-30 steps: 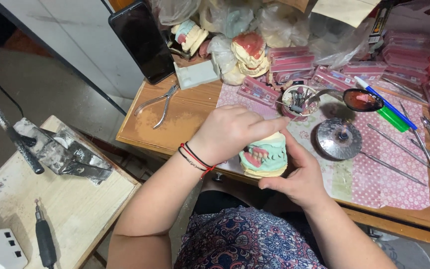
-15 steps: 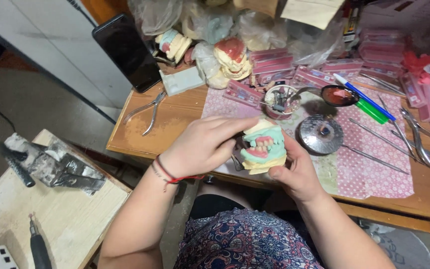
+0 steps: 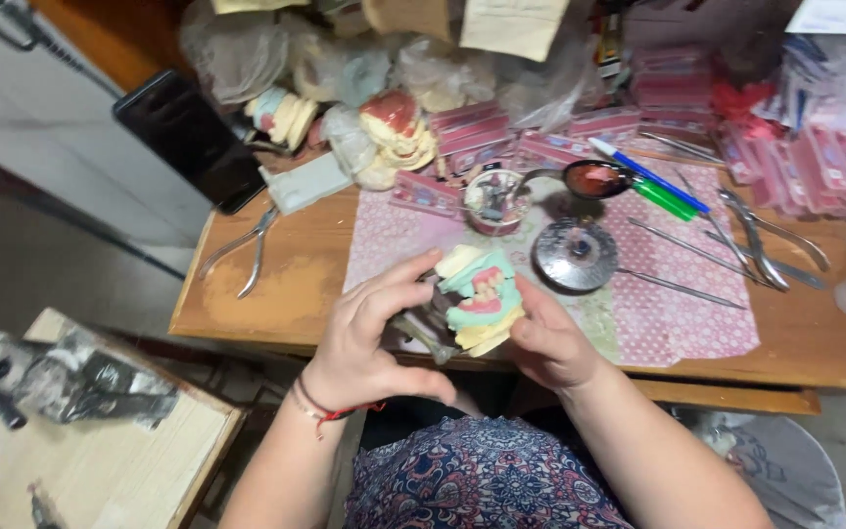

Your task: The person is grinding a dental component and then shaping a denture model using wax and hand tools at a laboratory bench.

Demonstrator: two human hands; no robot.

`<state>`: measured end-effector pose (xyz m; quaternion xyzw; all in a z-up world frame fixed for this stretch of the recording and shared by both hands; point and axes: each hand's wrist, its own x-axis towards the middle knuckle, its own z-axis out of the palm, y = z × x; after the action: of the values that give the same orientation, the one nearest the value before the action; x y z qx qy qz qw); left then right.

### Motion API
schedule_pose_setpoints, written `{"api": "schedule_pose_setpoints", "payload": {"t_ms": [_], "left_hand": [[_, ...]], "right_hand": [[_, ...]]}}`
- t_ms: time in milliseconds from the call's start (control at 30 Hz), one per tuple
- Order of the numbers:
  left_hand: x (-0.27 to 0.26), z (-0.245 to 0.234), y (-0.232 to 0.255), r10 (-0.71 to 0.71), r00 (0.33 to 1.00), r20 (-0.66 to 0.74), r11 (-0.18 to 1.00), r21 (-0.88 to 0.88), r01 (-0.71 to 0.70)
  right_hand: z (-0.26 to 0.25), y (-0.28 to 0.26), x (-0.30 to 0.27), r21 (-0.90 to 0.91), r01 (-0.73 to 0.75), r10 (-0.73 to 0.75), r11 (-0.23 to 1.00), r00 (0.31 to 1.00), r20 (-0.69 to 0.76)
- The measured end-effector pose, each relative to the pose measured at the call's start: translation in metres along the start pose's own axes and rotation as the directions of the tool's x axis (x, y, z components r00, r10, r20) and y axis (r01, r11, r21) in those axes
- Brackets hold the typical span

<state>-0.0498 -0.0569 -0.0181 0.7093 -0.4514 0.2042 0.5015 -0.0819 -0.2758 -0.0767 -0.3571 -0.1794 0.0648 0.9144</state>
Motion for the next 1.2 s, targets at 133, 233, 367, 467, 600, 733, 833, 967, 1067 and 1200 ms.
{"api": "schedule_pose_setpoints", "payload": {"t_ms": [133,233,367,467,600,733,833,967,1067,1200], "left_hand": [[0.005,0.010,0.004,-0.016,1.000,0.003,0.998,0.058,0.016],[0.002,0.023,0.002,-0.105,0.993,-0.056,0.994,0.025,0.107],[-0.010,0.032,-0.005,-0.086,0.995,-0.059,0.981,0.166,0.095],[-0.015,0.034,-0.012,-0.060,0.998,-0.013,0.963,0.263,0.061],[-0.013,0.038,-0.015,-0.005,1.000,0.013,0.948,0.317,0.001],[-0.015,0.046,-0.015,-0.015,1.000,0.019,0.939,0.342,0.007],[-0.016,0.050,-0.016,-0.015,1.000,-0.015,0.943,0.333,0.019],[-0.020,0.053,-0.019,-0.041,0.998,-0.048,0.921,0.386,0.056],[-0.019,0.057,-0.021,-0.048,0.996,-0.073,0.912,0.403,0.073],[-0.018,0.058,-0.019,-0.029,0.996,-0.089,0.875,0.479,0.068]], "right_hand": [[-0.008,-0.015,-0.005,-0.075,0.008,-0.011,0.997,1.000,-0.029],[-0.026,-0.044,-0.017,-0.500,-0.033,-0.012,0.865,0.996,-0.086],[-0.048,-0.111,-0.049,-0.973,-0.228,-0.313,0.023,0.923,-0.223],[-0.082,-0.148,-0.077,-0.722,-0.439,-0.362,-0.535,0.891,-0.273],[-0.100,-0.159,-0.096,-0.562,-0.383,-0.258,-0.733,0.921,-0.291],[-0.098,-0.165,-0.103,-0.450,-0.192,-0.133,-0.872,0.978,-0.159],[-0.095,-0.175,-0.100,-0.420,-0.257,-0.137,-0.870,0.946,-0.294],[-0.094,-0.177,-0.093,-0.822,-0.284,-0.209,-0.493,0.956,-0.205],[-0.081,-0.159,-0.082,-0.963,-0.233,-0.247,0.131,0.934,-0.260],[-0.070,-0.111,-0.065,-0.823,0.072,-0.566,0.563,0.760,-0.321]]}}
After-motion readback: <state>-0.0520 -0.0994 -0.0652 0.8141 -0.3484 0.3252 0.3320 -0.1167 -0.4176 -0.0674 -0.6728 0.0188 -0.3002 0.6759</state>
